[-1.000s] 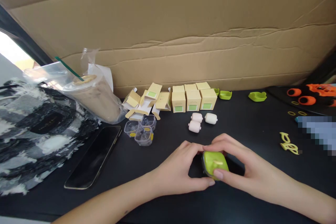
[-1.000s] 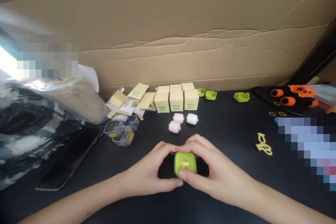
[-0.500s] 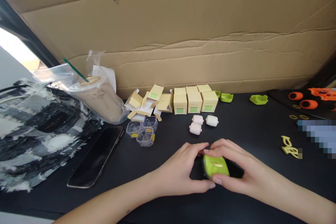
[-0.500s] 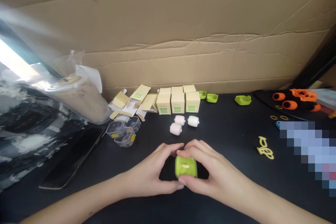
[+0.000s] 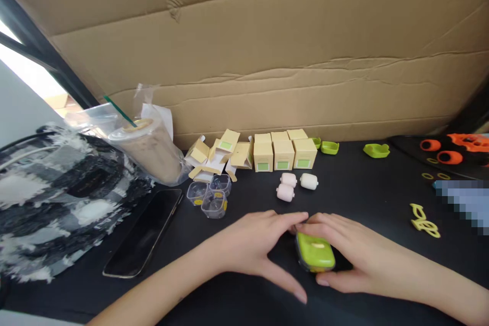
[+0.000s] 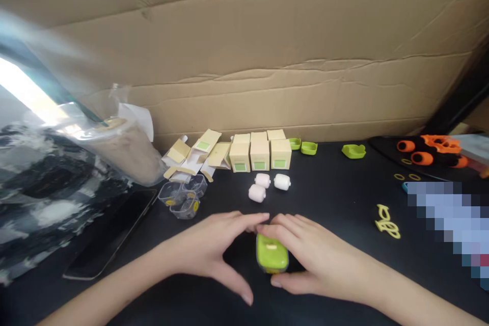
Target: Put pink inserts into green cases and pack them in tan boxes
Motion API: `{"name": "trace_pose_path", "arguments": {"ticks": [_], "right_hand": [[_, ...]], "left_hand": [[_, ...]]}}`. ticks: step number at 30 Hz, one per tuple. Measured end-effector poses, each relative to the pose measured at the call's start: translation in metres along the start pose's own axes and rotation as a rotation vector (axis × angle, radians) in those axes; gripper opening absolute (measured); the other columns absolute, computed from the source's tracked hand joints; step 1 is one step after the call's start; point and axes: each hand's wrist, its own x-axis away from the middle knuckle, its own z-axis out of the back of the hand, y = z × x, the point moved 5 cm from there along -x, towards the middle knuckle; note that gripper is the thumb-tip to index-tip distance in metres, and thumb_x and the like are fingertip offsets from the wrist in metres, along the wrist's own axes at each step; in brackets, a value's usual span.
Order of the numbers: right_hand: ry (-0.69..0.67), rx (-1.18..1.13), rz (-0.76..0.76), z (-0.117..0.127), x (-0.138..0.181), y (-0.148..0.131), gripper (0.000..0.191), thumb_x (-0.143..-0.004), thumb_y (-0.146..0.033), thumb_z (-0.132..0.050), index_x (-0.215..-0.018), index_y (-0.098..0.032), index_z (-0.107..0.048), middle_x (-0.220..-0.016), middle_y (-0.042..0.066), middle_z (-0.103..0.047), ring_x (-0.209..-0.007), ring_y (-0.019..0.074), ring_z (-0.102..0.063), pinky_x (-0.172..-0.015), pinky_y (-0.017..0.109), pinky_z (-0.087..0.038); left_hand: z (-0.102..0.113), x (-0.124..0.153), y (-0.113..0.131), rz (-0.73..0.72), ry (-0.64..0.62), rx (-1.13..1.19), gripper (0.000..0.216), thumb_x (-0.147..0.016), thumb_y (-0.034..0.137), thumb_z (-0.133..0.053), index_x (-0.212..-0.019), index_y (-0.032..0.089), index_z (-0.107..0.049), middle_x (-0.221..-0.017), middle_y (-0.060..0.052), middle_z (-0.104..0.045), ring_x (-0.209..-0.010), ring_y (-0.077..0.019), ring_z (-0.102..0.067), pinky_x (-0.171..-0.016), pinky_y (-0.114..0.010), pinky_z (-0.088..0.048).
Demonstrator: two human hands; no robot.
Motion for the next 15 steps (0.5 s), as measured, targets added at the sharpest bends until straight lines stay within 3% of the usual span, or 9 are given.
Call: {"name": "trace_pose_path", "arguments": {"ticks": [2, 5, 8, 10, 15], "right_hand": [[0.024, 0.022, 0.006, 0.0, 0.0, -0.001, 0.056, -0.075, -0.021, -0.071, -0.128, -0.018, -0.05, -0.113, 0.011, -0.063, -0.105, 0.0273, -0.061, -0.089, 0.039, -0.05], [0.054, 0.037, 0.02, -0.002, 0.001, -0.003, 0.059, -0.074, -0.018, -0.07, -0.129, -0.017, -0.049, -0.112, 0.011, -0.064, -0.106, 0.027, -0.061, -0.09, 0.038, -0.05], [0.064, 0.048, 0.033, -0.002, 0.002, -0.004, 0.059, -0.075, -0.017, -0.069, -0.131, -0.017, -0.049, -0.113, 0.012, -0.064, -0.106, 0.0267, -0.061, -0.09, 0.038, -0.051], [0.069, 0.053, 0.035, -0.002, 0.003, -0.005, 0.059, -0.074, -0.017, -0.07, -0.13, -0.016, -0.05, -0.113, 0.012, -0.065, -0.106, 0.0266, -0.061, -0.091, 0.038, -0.05], [0.054, 0.038, 0.034, 0.0, 0.0, -0.008, 0.06, -0.073, -0.017, -0.07, -0.129, -0.015, -0.05, -0.111, 0.011, -0.066, -0.105, 0.026, -0.062, -0.09, 0.038, -0.05]], "left_hand": [[0.028, -0.004, -0.001, 0.054, 0.047, -0.191, 0.073, -0.077, 0.057, -0.064, -0.136, 0.018, -0.044, -0.108, -0.01, -0.069, -0.096, -0.0257, -0.065, -0.086, -0.037, -0.049], [0.08, -0.013, -0.016, 0.329, 0.199, -0.559, 0.042, -0.091, 0.048, -0.05, -0.125, 0.024, -0.053, -0.114, -0.005, -0.067, -0.109, -0.0211, -0.059, -0.095, -0.032, -0.045], [0.118, -0.023, -0.042, 0.549, 0.293, -0.669, 0.039, -0.093, 0.034, -0.049, -0.126, 0.014, -0.052, -0.125, -0.016, -0.059, -0.117, -0.0296, -0.054, -0.096, -0.042, -0.044], [0.134, -0.027, -0.064, 0.698, 0.335, -0.705, 0.041, -0.09, 0.035, -0.055, -0.122, 0.009, -0.054, -0.121, -0.019, -0.059, -0.113, -0.0328, -0.056, -0.093, -0.048, -0.045], [0.156, -0.024, -0.105, 0.956, 0.408, -0.685, 0.035, -0.091, 0.035, -0.056, -0.12, 0.016, -0.055, -0.123, -0.01, -0.058, -0.106, -0.0242, -0.059, -0.088, -0.046, -0.051]]}}
